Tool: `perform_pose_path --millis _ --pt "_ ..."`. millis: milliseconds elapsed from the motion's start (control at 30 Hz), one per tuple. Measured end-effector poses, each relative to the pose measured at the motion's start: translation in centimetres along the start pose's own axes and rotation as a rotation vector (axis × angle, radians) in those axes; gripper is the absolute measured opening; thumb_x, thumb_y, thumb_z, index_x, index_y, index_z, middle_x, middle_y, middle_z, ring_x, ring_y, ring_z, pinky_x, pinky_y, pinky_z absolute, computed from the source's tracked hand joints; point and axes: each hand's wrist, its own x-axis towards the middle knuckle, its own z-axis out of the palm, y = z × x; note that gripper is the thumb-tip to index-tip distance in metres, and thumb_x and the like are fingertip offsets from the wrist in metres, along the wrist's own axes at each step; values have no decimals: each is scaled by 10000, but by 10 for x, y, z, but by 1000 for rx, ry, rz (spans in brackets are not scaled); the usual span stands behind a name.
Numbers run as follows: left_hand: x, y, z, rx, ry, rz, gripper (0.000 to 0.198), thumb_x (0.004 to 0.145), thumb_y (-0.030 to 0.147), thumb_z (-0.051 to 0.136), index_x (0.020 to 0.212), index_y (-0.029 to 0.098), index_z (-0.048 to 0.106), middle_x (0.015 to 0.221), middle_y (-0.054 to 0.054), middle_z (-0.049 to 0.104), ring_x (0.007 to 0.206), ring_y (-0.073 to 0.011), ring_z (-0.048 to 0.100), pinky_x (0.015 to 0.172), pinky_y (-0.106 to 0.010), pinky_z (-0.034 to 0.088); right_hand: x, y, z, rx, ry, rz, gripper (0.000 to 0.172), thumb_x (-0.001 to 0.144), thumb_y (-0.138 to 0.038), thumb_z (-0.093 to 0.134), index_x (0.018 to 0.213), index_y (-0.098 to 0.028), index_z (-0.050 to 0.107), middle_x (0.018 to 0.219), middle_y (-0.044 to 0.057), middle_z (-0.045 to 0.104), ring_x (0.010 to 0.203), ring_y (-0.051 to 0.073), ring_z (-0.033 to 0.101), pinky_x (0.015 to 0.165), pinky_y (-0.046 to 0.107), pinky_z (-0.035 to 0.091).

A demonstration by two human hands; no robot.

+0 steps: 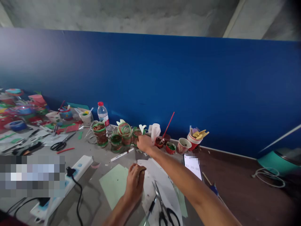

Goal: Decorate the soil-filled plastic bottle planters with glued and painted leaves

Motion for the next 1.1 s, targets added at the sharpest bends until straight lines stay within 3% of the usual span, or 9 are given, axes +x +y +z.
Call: perform_pose_path --millis 133,300,400,500,633,867,1100 --pt "-1 -3 0 11 11 -20 158 887 165 424 873 214 573 724 -10 650 677 -159 603 820 -351 453 5 4 2 55 47 4 286 824 -187 500 1058 -182 664 948 126 728 918 275 663 817 345 447" --pt "-3 -3 2 -40 34 -102 148 887 208 441 866 207 587 741 -30 630 712 -170 590 750 -331 474 -5 20 -25 214 138 -6 265 852 -206 442 970 -199 680 964 86 713 922 227 636 824 306 443" --pt "-2 0 1 -100 39 -173 151 894 245 444 873 205 587 774 -39 609 734 -173 583 702 -308 478 -22 33 -49 365 139 -10 253 839 -248 443 932 -172 665 758 48 684 697 177 618 676 270 464" --pt "0 1 -1 -163 110 -236 161 895 289 452 915 199 584 858 -58 591 822 -187 581 747 -319 478 -47 45 -67 535 96 11 271 819 -290 435 945 -160 638 564 -20 572 477 121 508 483 221 404" --pt "3 -3 -2 -263 185 -326 233 871 382 499 981 194 582 968 -75 581 936 -212 567 836 -351 460 -85 54 -78 716 43 48 276 781 -308 435 916 -155 619 540 -41 517 407 83 416 399 189 310" --pt "3 7 4 -669 -21 -589 486 747 539 624 1082 190 581 1120 -116 624 1071 -257 575 911 -379 451 -133 58 -80 1022 -120 115 148 712 -272 549 783 -152 600 493 -56 501 435 68 410 426 175 257" --pt "5 24 5 -940 -224 -673 615 655 479 745 1155 159 581 1238 -163 607 1170 -329 538 965 -451 437 -146 59 -72 1062 -130 117 121 714 -248 546 767 -151 595 483 -62 495 440 70 415 446 186 267"
